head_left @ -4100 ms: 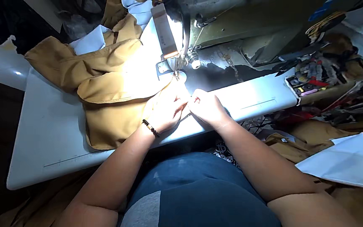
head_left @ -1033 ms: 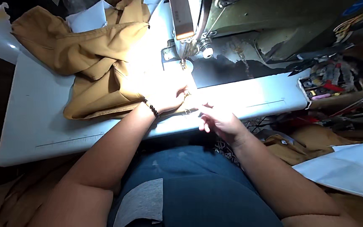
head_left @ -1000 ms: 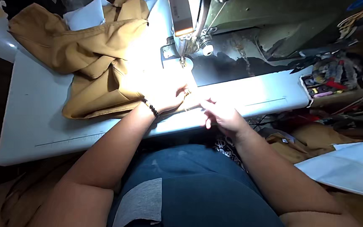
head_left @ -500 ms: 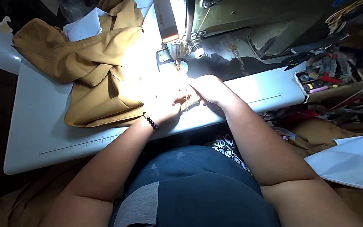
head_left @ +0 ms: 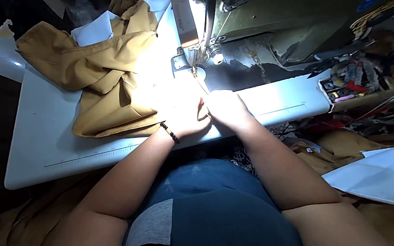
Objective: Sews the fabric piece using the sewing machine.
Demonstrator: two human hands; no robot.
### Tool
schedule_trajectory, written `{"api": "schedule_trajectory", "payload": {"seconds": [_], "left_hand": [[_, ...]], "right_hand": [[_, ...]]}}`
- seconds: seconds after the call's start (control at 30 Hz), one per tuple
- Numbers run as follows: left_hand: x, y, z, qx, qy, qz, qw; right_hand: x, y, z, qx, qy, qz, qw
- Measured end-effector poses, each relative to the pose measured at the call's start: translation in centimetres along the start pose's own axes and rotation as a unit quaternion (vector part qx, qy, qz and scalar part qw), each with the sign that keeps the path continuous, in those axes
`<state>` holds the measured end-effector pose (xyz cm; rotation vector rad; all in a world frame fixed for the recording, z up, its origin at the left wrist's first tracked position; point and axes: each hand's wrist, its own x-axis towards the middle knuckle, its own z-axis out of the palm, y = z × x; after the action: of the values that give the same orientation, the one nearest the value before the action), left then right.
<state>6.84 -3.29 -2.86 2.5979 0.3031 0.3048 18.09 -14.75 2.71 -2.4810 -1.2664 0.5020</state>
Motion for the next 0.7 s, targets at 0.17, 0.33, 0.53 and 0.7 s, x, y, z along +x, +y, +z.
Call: {"api": "schedule_trajectory", "payload": {"seconds": [0.17,0.33,0.53,0.7], "left_hand": [[2.8,-0.9,0.1,0.116,0.103,0.134,0.979],[0.7,-1.1,-0.2,0.083,0.05,0.154,0.983],[-2.4,-0.2,-0.2,0.022,-0.027,0.072,0.997],[-2.6,-0.2,-0.2,0.03,-0.014,0.082,0.996]], "right_hand": [[0.3,0.3,0.2,0.051,0.014,0.024,0.998],[0.1,0.3,0.6,-0.03,-0.023,0.037,0.999],[0.1,2.1,2.7,-0.024,0.154,-0.1,0.983],[0.4,3.1,4.6,0.021,0.232,-0.183,0.955]]}}
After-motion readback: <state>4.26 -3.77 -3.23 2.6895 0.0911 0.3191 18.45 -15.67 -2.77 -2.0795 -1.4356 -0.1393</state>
